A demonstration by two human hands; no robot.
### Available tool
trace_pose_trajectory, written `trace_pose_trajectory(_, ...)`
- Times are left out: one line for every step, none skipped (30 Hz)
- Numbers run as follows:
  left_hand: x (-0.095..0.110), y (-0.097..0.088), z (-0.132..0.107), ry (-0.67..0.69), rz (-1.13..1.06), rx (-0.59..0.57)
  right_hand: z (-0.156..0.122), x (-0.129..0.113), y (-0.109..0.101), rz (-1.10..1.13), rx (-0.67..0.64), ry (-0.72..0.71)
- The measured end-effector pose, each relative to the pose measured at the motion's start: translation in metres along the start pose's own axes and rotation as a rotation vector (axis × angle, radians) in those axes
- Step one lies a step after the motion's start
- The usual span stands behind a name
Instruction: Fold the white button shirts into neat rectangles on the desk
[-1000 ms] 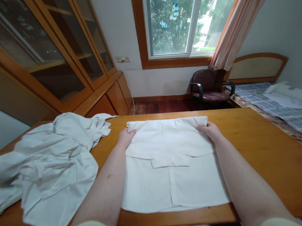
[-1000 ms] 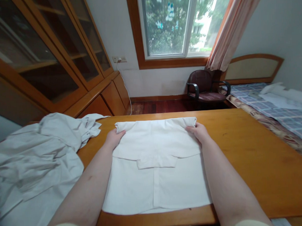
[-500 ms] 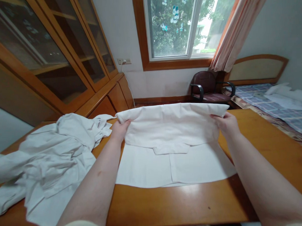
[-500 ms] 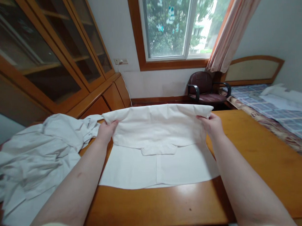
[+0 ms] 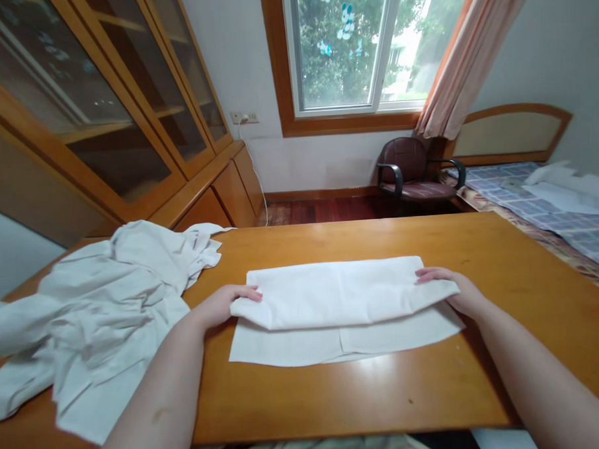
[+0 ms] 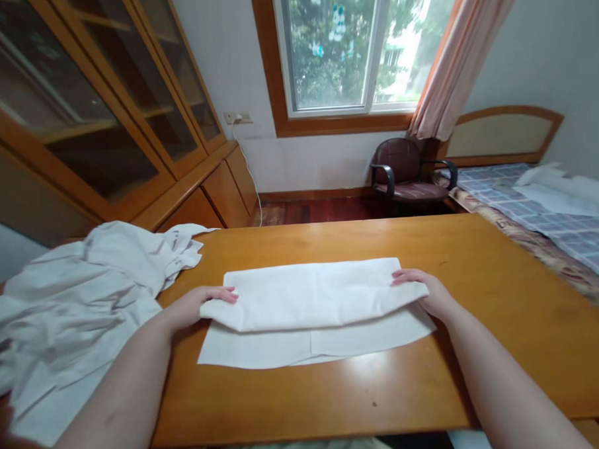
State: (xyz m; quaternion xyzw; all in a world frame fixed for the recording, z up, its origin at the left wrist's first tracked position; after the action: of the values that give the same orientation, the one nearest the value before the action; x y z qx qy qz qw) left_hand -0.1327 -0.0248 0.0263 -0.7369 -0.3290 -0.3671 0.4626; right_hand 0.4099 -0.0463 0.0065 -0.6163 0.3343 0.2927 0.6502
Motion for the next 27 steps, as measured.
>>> trace_pose_trajectory(0.004,-0.003,-0.003,0.001,0.059,0.058,0.002,0.000,-0.004,-0.054,0.074,0.043)
trace_pose_trajectory(0.007,-0.006,-0.007,-0.014,0.123,0.142,0.002,0.002,-0.009,-0.097,0.130,0.125)
trace_pose_trajectory(0.009,-0.007,-0.011,-0.060,0.180,0.231,0.002,0.004,-0.011,-0.106,0.151,0.234)
trace_pose_trajectory(0.009,-0.007,-0.016,-0.133,0.219,0.288,0.001,0.005,-0.012,-0.070,0.125,0.353)
trace_pose_trajectory(0.007,-0.004,-0.021,-0.229,0.231,0.305,-0.001,0.007,-0.010,0.012,0.056,0.460)
trace_pose_trajectory(0.004,0.000,-0.025,-0.331,0.220,0.286,-0.004,0.006,-0.006,0.125,-0.037,0.542)
trace_pose_trajectory(0.001,0.007,-0.028,-0.411,0.201,0.240,-0.006,0.005,-0.001,0.245,-0.131,0.600)
trace_pose_trajectory(-0.002,0.013,-0.031,-0.452,0.197,0.186,-0.007,0.002,0.003,0.346,-0.215,0.642)
trace_pose_trajectory(-0.003,0.018,-0.032,-0.459,0.221,0.154,-0.008,-0.001,0.006,0.418,-0.282,0.676)
trace_pose_trajectory(-0.004,0.022,-0.031,-0.446,0.270,0.154,-0.008,-0.003,0.007,0.465,-0.337,0.700)
trace_pose_trajectory(-0.004,0.025,-0.030,-0.428,0.333,0.177,-0.007,-0.006,0.007,0.498,-0.385,0.708)
trace_pose_trajectory(-0.004,0.027,-0.027,-0.408,0.394,0.203,-0.005,-0.009,0.007,0.522,-0.432,0.707)
trace_pose_trajectory(-0.003,0.028,-0.023,-0.396,0.450,0.227,-0.003,-0.011,0.006,0.543,-0.477,0.699)
trace_pose_trajectory(-0.003,0.029,-0.018,-0.391,0.495,0.244,0.000,-0.012,0.005,0.562,-0.513,0.688)
trace_pose_trajectory(-0.003,0.029,-0.011,-0.391,0.533,0.249,0.004,-0.014,0.005,0.576,-0.543,0.676)
trace_pose_trajectory(-0.002,0.029,-0.004,-0.393,0.571,0.248,0.007,-0.015,0.004,0.582,-0.565,0.669)
trace_pose_trajectory(-0.002,0.028,0.005,-0.393,0.610,0.249,0.011,-0.016,0.005,0.586,-0.579,0.669)
trace_pose_trajectory(-0.002,0.026,0.014,-0.388,0.647,0.257,0.014,-0.017,0.007,0.594,-0.585,0.672)
trace_pose_trajectory(-0.001,0.024,0.023,-0.377,0.678,0.275,0.018,-0.017,0.009,0.608,-0.578,0.681)
trace_pose_trajectory(-0.001,0.021,0.032,-0.361,0.703,0.302,0.021,-0.018,0.012,0.630,-0.556,0.695)
trace_pose_trajectory(0.000,0.018,0.040,-0.339,0.724,0.337,0.023,-0.017,0.015,0.657,-0.508,0.709)
trace_pose_trajectory(0.001,0.016,0.047,-0.315,0.736,0.376,0.026,-0.017,0.018,0.685,-0.436,0.719)
trace_pose_trajectory(0.002,0.014,0.052,-0.291,0.743,0.419,0.028,-0.015,0.020,0.709,-0.357,0.722)
trace_pose_trajectory(0.003,0.013,0.055,-0.272,0.743,0.467,0.029,-0.014,0.022,0.721,-0.279,0.715)
trace_pose_trajectory(0.004,0.013,0.055,-0.259,0.742,0.518,0.030,-0.012,0.023,0.712,-0.217,0.695)
trace_pose_trajectory(0.006,0.013,0.054,-0.252,0.742,0.564,0.030,-0.010,0.024,0.671,-0.187,0.654)
trace_pose_trajectory(0.007,0.014,0.052,-0.249,0.743,0.605,0.030,-0.009,0.025,0.617,-0.180,0.607)
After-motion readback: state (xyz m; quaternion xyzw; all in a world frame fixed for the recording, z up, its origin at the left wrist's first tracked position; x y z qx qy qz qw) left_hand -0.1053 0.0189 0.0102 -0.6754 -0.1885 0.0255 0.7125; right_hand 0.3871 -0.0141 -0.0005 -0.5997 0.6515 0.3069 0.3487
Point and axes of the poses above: each hand's wrist, its own z-axis towards the middle knuckle, its own y-axis out of the palm, x = y × z, the point moved 3 cm from there along z, towards the middle knuckle, and after that the axes turned 5 degrees about -z, right-handed, at the moved point
